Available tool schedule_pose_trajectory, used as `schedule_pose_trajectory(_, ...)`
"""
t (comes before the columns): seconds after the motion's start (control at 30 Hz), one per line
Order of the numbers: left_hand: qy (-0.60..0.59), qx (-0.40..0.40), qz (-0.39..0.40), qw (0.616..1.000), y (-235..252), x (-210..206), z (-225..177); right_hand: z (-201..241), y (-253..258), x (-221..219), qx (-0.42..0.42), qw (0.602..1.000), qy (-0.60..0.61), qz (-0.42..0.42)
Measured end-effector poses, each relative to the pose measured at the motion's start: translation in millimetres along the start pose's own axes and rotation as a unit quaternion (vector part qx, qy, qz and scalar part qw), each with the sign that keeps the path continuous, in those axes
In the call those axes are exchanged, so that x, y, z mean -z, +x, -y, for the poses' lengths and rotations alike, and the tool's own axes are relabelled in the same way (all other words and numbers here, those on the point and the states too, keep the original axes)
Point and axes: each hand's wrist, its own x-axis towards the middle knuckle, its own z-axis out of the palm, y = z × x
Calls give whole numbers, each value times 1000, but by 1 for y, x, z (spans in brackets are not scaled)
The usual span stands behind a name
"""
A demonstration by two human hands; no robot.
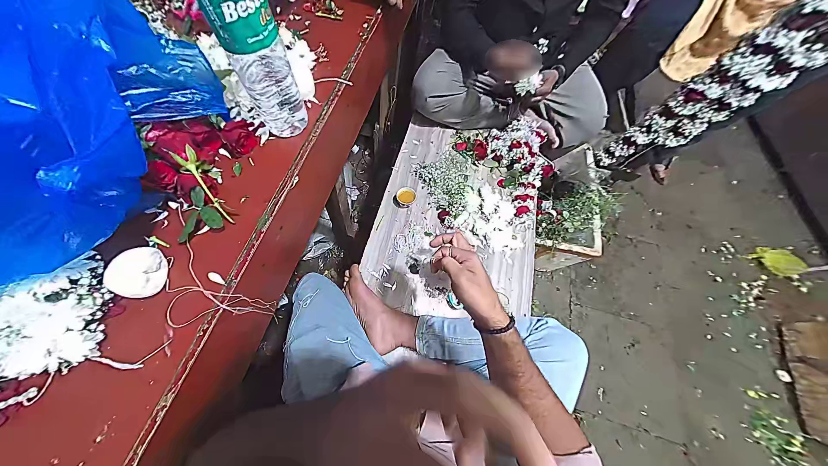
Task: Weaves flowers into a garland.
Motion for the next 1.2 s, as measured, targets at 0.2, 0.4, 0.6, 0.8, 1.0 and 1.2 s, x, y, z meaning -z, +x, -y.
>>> schedule_pose_trajectory(0.2,82,351,-146,921,-30,46,175,-17,-18,-12,-10,999,-11,36)
schedule_pose_trajectory(0.4,19,353,-96,931,-48,51,183,-30,-36,-15,4,990,25,139)
schedule_pose_trajectory(0.6,-27,299,-114,947,-48,49,171,-38,-44,-17,66,957,180,217)
schedule_pose_trajectory(0.8,10,268,-99,958,-51,44,160,-102,12,30,-83,991,69,76)
schedule_pose_trajectory(1.0,22,288,-146,946,-66,57,159,-216,51,65,-347,860,-367,-80)
schedule_pose_trajectory(1.2,23,299,-156,941,-74,64,161,-238,40,50,-297,853,-419,-96)
